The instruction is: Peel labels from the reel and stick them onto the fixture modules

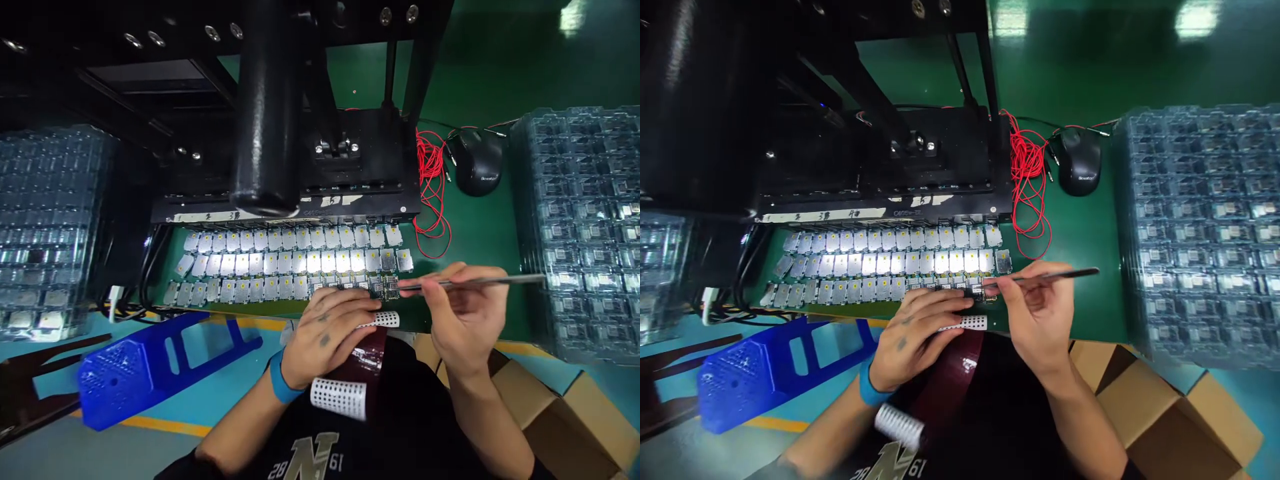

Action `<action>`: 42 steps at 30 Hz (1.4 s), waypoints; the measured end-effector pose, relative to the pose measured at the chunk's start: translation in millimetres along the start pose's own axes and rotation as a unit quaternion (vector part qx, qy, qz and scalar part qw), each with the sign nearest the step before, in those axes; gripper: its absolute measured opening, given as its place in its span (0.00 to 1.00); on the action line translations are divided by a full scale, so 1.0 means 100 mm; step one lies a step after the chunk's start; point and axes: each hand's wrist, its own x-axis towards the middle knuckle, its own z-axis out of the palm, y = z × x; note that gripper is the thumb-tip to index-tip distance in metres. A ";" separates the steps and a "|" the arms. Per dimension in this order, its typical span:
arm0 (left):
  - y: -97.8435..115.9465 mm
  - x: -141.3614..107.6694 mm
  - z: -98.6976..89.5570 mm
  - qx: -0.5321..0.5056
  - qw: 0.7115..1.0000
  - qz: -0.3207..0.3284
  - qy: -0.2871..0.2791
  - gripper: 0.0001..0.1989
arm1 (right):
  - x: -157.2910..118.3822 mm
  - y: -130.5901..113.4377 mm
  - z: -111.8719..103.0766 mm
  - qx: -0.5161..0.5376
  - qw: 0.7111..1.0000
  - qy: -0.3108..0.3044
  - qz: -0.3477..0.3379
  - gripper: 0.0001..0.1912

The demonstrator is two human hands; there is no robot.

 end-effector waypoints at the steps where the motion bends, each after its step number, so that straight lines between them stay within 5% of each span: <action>1: -0.01 -0.01 0.01 0.015 1.000 0.007 -0.008 0.03 | 0.01 0.04 0.00 -0.021 1.000 0.005 0.013 0.15; 9: -0.08 -0.06 0.09 0.057 0.996 0.028 -0.070 0.07 | -0.05 0.22 -0.06 -0.130 0.990 0.001 0.060 0.13; 26: -0.11 -0.02 0.09 0.074 0.992 0.030 -0.096 0.09 | 0.00 0.21 -0.05 -0.127 0.990 -0.011 0.055 0.13; 35: -0.16 -0.11 0.12 0.034 0.993 0.015 -0.115 0.15 | -0.07 0.24 -0.12 -0.190 0.981 -0.045 -0.017 0.13; 42: -0.18 -0.10 0.17 0.042 0.992 0.027 -0.117 0.11 | -0.08 0.28 -0.17 -0.200 0.970 -0.101 -0.098 0.15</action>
